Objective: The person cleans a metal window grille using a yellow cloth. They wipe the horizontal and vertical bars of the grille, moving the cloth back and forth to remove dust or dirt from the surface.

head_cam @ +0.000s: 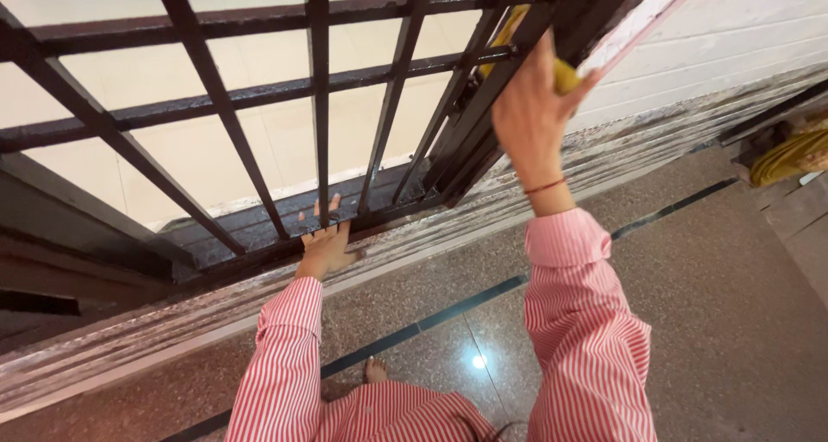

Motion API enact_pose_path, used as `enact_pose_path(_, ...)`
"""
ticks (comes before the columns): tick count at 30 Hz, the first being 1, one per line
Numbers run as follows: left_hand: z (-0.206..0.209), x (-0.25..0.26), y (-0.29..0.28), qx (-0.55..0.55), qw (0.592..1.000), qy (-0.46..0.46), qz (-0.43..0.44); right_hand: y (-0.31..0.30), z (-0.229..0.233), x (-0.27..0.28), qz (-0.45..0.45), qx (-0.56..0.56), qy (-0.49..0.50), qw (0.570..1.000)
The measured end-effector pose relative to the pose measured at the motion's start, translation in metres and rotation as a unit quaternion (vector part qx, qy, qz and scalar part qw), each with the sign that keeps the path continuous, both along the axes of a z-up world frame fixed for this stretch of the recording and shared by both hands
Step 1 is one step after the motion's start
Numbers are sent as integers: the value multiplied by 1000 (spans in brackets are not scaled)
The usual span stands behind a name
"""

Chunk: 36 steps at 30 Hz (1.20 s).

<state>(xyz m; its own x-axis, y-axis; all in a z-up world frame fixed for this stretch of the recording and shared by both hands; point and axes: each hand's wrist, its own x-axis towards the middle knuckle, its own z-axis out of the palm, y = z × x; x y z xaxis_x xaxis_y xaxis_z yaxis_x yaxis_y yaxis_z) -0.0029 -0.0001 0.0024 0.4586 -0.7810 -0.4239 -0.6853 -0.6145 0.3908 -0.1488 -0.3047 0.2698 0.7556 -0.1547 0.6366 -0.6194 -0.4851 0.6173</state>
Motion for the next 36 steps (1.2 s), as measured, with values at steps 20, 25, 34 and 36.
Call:
enact_pose_path(20, -21, 2, 1, -43, 998, -36, -1, 10, -55, -10, 36, -48, 8, 998)
enact_pose_path(25, -10, -2, 1, -38, 999, -27, 10, 17, -127, -5, 52, -14, 99, 994)
enact_pose_path(34, 9, -5, 3, -9, 1000, -10, 10, 0, -163, -37, 105, -50, 292, 949)
enact_pose_path(36, 4, -4, 3, -6, 1000, -27, 5, -10, -138, -32, 106, -54, 249, 961)
